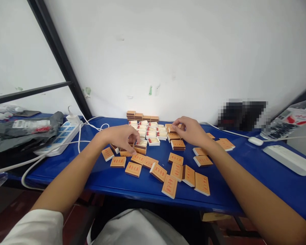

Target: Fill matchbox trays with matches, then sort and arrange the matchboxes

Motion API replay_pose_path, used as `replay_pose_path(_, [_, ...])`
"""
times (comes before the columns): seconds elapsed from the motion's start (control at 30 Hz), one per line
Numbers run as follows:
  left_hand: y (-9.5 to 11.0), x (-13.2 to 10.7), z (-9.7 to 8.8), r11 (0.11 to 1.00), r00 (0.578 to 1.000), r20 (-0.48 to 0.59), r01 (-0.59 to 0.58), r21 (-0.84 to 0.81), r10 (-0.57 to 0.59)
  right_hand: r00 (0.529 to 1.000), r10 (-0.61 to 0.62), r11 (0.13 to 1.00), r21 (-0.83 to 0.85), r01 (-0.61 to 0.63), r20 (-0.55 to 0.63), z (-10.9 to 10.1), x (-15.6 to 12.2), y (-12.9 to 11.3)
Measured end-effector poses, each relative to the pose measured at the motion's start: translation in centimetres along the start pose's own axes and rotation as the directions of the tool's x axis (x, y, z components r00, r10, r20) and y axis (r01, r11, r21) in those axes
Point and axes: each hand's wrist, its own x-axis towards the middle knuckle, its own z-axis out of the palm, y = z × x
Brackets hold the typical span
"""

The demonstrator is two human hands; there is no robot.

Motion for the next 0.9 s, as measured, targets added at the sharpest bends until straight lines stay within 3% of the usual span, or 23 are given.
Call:
replay_pose_path(0.17, [0.7,0.7,0.9,0.998,0.997,-0.059,-0.044,0.039,0.047,0.997,-0.068,0.998,0.013,0.068,-0.023,-0.1,-0.3,-0.8])
replay_pose_path(0.3, [0.3,0.7,0.4,0.993,0.994,-0.060,-0.098,-0.063,0.094,1.000,0.013,0.987,0.163,-0.014,0.011,-0.2,-0.4,-1.7])
replay_pose_path(0.37, [0.1,0.7,0.1,0.985,0.984,-0.139,-0.127,-0.117,0.110,0.988,0.072,0.909,0.398,-0.120,0.135,0.0,-0.6,-2.6])
replay_pose_path(0.43, [0.3,0.9,0.1,0.973,0.965,-0.233,-0.160,-0.164,0.119,0.962,0.064,0.765,0.606,-0.218,0.265,0.6,-0.9,-3.8])
replay_pose_path(0.5, [0.7,1.4,0.5,0.953,0.950,-0.287,-0.193,-0.232,0.123,0.949,0.029,0.668,0.700,-0.252,0.313,1.4,-1.3,-5.0])
replay_pose_path(0.57, [1.4,1.9,1.4,0.935,0.937,-0.329,-0.216,-0.282,0.117,0.956,0.028,0.643,0.727,-0.242,0.293,2.3,-1.7,-5.7])
replay_pose_path(0.7, [2.3,3.0,3.5,0.936,0.867,-0.489,-0.246,-0.250,0.097,0.972,0.127,0.628,0.742,-0.235,0.200,3.1,-1.9,-6.3])
replay_pose_path(0.83, [2.6,3.4,4.9,0.975,0.750,-0.645,-0.222,-0.031,0.150,0.963,0.228,0.587,0.768,-0.256,0.147,3.0,-1.8,-6.3])
replay_pose_path(0.9, [2.7,3.5,5.2,0.980,0.714,-0.678,-0.189,0.055,0.176,0.958,0.251,0.574,0.774,-0.265,0.142,3.0,-1.7,-6.3])
